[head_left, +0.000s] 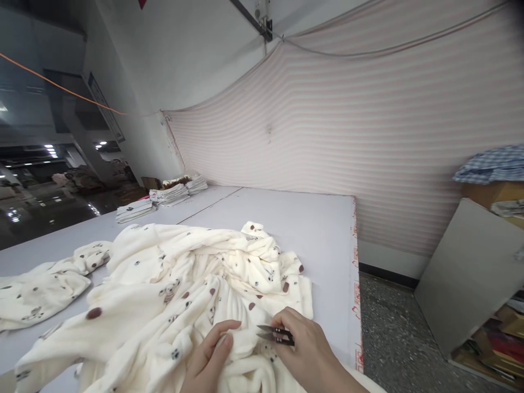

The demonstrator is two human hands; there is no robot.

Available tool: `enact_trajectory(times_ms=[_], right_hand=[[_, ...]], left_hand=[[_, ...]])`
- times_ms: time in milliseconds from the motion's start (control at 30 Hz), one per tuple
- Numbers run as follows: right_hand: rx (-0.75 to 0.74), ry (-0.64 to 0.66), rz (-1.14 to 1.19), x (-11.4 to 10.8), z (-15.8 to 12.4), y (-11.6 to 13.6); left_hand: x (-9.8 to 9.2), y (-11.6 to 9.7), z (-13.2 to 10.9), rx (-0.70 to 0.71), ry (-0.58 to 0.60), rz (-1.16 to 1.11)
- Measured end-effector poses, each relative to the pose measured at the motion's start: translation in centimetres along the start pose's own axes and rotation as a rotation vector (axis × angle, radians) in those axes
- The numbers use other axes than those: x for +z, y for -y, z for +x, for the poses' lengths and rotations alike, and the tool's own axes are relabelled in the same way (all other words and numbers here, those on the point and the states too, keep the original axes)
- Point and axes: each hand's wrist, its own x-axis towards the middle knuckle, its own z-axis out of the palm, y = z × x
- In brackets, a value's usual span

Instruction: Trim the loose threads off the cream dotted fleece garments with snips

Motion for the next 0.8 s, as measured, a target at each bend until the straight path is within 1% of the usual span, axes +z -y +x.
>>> enact_trajectory(times_ms=[67, 133, 233, 400, 467, 567, 667, 800], right_hand=[[-0.041, 0.032, 0.013, 0.0, -0.2, 0.3], [-0.082, 0.032, -0.026, 0.0, -0.4, 0.6], [-0.145, 0.012, -0.106, 0.2, -0.4, 0.8], [-0.162, -0.056, -0.125, 0.2, -0.3, 0.7], [-0.170, -0.061, -0.129, 0.1, -0.3, 0.7], [-0.175, -0.027, -0.143, 0.2, -0.3, 0.9], [-0.141, -0.010, -0.129, 0.3, -0.2, 1.2], [-0.120, -0.020, -0.110, 0.4, -0.1, 1.2]], left_hand=[[-0.3, 0.1, 0.3, -0.063, -0.005, -0.076], [-0.4, 0.3, 0.6, -0.112, 0.033, -0.154], [-0.4, 0.2, 0.5, -0.143, 0.092, -0.241], [-0.3, -0.5, 0.1, -0.189, 0.092, -0.417], [-0.3, -0.5, 0.1, -0.167, 0.092, -0.435], [-0.3, -0.4, 0.2, -0.120, 0.116, -0.454], [-0.5, -0.3, 0.3, -0.127, 0.178, -0.468], [-1.0, -0.2, 0.4, -0.152, 0.285, -0.433]])
